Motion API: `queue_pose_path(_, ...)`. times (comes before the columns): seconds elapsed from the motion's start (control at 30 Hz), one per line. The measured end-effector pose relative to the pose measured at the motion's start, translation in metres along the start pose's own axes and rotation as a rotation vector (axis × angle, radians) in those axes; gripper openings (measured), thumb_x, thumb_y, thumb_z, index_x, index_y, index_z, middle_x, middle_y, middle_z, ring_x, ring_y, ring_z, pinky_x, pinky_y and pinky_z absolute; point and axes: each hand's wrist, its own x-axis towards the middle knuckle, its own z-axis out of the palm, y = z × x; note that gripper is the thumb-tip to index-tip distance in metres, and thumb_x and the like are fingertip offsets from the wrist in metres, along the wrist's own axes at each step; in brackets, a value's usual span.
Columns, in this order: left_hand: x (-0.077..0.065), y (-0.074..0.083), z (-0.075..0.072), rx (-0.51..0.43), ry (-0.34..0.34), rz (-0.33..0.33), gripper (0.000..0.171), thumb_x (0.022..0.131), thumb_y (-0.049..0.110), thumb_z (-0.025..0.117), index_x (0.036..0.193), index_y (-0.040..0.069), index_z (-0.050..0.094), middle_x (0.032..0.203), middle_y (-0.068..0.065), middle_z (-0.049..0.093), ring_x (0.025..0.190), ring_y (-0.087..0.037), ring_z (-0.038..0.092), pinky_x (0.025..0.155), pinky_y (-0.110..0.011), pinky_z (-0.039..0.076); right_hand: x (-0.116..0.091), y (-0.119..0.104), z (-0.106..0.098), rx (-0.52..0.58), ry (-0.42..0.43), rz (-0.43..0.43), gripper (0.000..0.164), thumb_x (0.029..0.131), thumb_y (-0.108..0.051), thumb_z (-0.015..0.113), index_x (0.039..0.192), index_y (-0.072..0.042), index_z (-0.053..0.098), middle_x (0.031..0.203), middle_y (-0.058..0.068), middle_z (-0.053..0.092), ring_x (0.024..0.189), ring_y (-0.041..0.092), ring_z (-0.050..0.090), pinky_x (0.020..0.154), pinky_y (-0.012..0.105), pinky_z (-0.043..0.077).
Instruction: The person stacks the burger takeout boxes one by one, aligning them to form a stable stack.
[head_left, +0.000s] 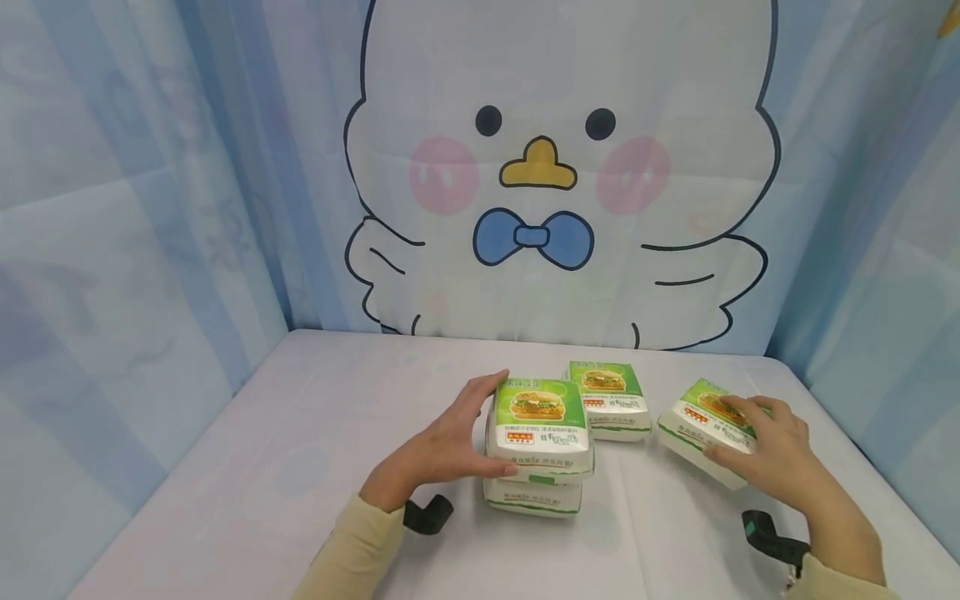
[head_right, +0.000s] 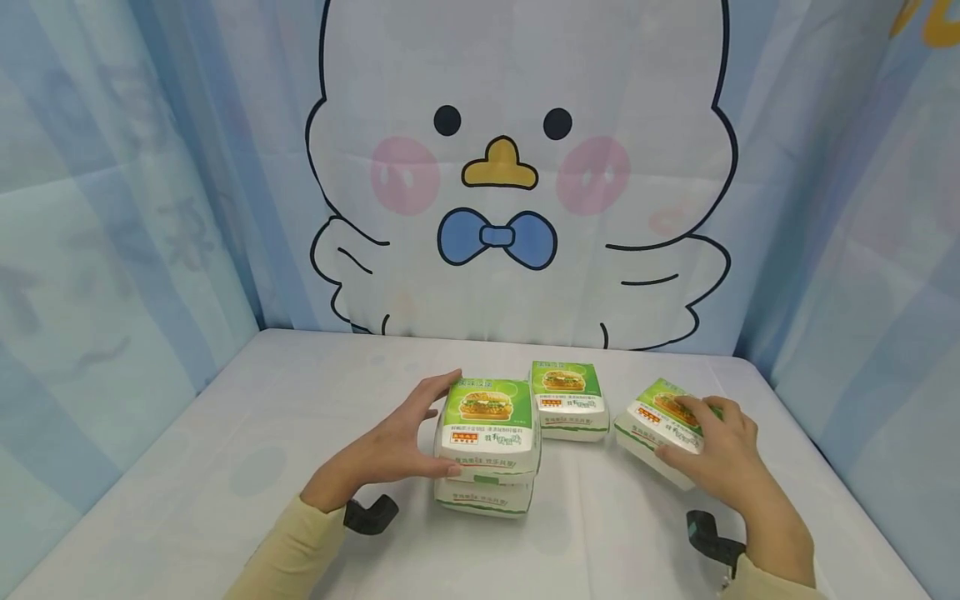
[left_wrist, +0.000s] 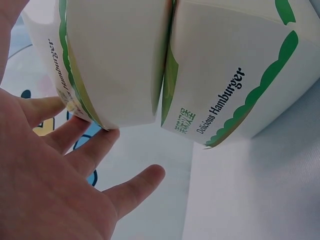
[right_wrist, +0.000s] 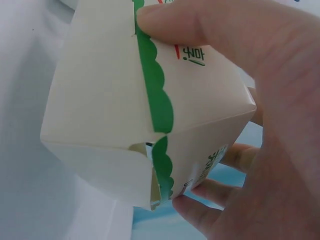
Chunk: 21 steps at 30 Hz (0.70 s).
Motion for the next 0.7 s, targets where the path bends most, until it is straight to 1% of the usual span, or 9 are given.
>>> queue_pose_path(0.17,0.0,0.0,0.0,0.006,0.0,-0.006,0.111,0.075,0.043,0.084,0.159,0.03,0.012,0.161,0.007,0.021,0.149,-0.017,0.025,0.119,-0.053,0.029,-0.003,-0.003,-0.003,0.015,0.041,-0.007,0.084,0.086,-0.046,0.07,0.149,-0.004,0.033,0.145,0.042,0.019,0.124,0.066,0.018,0.079,0.078,0.033)
queue_pose_path(0.47,0.0,0.0,0.0,0.009,0.002,-0.005,0.11,0.075,0.043,0.084,0.158,0.032,0.012,0.161,0.007,0.022,0.148,-0.016,0.026,0.119,-0.053,0.03,-0.004,-0.012,-0.004,0.051,0.113,-0.027,0.082,0.087,-0.044,0.07,0.15,-0.005,0.034,0.147,0.039,0.02,0.125,0.064,0.019,0.077,0.073,0.034)
queue_pose_path(0.7,0.0,0.0,0.0,0.011,0.004,-0.01,0.111,0.074,0.043,0.084,0.158,0.032,0.013,0.161,0.007,0.022,0.148,-0.016,0.026,0.119,-0.053,0.03,-0.004,-0.022,-0.005,0.074,0.16,-0.052,0.081,0.087,-0.041,0.071,0.151,-0.007,0.036,0.15,0.036,0.021,0.127,0.06,0.019,0.078,0.073,0.034)
